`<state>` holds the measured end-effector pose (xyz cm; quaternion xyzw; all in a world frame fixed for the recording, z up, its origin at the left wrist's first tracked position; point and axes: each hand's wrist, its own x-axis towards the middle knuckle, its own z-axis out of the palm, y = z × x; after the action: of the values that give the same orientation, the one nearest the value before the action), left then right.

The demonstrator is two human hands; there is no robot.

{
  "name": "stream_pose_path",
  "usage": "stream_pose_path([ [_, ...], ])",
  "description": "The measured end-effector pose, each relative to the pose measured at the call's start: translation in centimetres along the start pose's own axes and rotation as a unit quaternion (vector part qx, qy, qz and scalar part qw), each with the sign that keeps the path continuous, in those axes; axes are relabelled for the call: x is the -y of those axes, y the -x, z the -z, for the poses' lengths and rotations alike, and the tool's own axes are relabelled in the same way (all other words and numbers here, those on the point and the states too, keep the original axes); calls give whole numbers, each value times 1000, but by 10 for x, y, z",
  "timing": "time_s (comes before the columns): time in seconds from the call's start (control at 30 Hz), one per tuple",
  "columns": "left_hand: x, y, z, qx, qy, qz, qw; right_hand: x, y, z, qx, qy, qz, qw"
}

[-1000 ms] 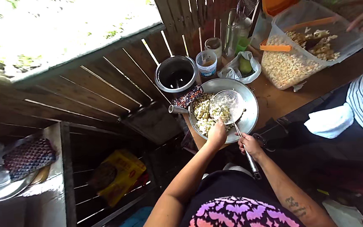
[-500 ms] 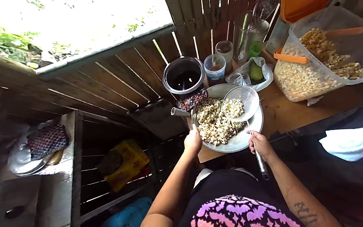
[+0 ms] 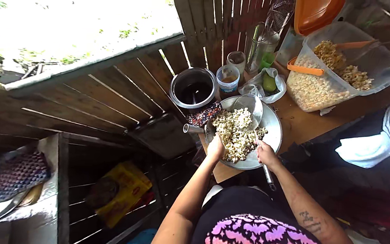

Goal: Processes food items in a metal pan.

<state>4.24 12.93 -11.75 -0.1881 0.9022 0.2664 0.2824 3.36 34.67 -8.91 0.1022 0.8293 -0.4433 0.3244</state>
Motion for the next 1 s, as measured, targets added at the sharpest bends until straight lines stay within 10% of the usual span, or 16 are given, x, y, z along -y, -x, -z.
stream_pose_path([
  [0.53, -63, 39, 8, 45, -90, -96, 990, -28, 30, -2, 24, -357, -26, 933],
  [1.0, -6, 71, 17, -101, 11, -78, 992, -31, 53, 37, 52, -380, -4, 924],
])
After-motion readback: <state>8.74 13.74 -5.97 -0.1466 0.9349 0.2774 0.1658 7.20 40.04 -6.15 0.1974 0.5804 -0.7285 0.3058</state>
